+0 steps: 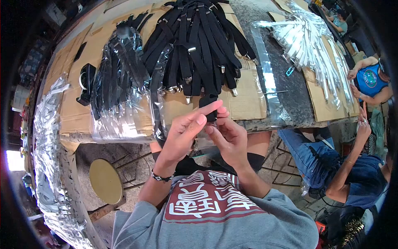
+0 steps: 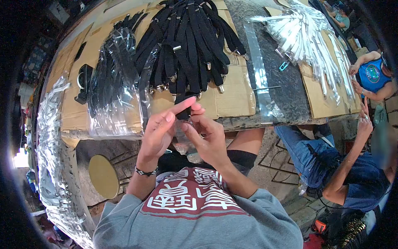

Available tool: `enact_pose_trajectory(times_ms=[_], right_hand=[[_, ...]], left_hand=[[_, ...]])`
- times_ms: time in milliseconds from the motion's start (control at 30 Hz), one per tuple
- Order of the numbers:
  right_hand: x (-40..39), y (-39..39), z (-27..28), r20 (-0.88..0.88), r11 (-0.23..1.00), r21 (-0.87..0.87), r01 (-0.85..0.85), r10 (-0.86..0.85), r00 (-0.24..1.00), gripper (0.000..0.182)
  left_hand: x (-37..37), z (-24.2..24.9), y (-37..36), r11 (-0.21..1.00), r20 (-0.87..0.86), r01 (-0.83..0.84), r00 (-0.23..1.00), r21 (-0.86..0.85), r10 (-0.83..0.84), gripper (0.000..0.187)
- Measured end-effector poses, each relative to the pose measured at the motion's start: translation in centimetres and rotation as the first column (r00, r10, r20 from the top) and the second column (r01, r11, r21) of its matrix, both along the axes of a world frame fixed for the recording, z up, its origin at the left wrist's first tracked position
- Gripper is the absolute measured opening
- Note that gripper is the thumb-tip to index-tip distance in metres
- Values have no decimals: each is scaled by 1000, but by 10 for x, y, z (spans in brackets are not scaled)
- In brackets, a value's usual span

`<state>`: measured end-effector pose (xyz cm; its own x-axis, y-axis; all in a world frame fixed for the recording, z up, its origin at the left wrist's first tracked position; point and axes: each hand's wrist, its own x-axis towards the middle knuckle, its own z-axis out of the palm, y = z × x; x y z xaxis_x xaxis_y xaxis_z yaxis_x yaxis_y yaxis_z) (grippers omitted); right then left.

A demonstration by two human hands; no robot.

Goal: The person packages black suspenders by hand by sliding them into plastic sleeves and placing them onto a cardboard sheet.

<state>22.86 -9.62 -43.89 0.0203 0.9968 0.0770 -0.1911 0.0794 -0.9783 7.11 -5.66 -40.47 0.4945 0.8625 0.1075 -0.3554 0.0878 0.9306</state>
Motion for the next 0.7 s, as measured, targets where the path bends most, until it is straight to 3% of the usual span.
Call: enact_pose_trajectory(times_ms=[67, 167, 300, 467, 600, 700], right_hand=[[0, -2, 0, -11, 999, 31, 28, -28, 1000, 18], [8, -8, 6, 88, 999, -18, 39, -37, 995, 18], [15, -17, 8, 141, 1000, -20, 12, -9, 990, 18], [26, -31, 17, 137, 984, -180, -4, 29, 990, 14], [38, -34, 9, 167, 978, -203, 54, -20, 986, 17], [37, -25, 3, -22, 977, -206, 46, -51, 998, 16]], left_hand=[[4, -1, 1, 1000, 9, -6, 1000, 4, 6, 54], [16, 4, 1, 964, 192, -66, 974, -259, 119, 53], [21, -9, 10, 910, 113, -127, 976, -395, 185, 49], [25, -14, 11, 933, 77, -145, 981, -331, 180, 53], [32, -21, 9, 969, -10, -154, 988, -195, 155, 57], [35, -12, 3, 966, -38, -81, 997, -246, 74, 58]])
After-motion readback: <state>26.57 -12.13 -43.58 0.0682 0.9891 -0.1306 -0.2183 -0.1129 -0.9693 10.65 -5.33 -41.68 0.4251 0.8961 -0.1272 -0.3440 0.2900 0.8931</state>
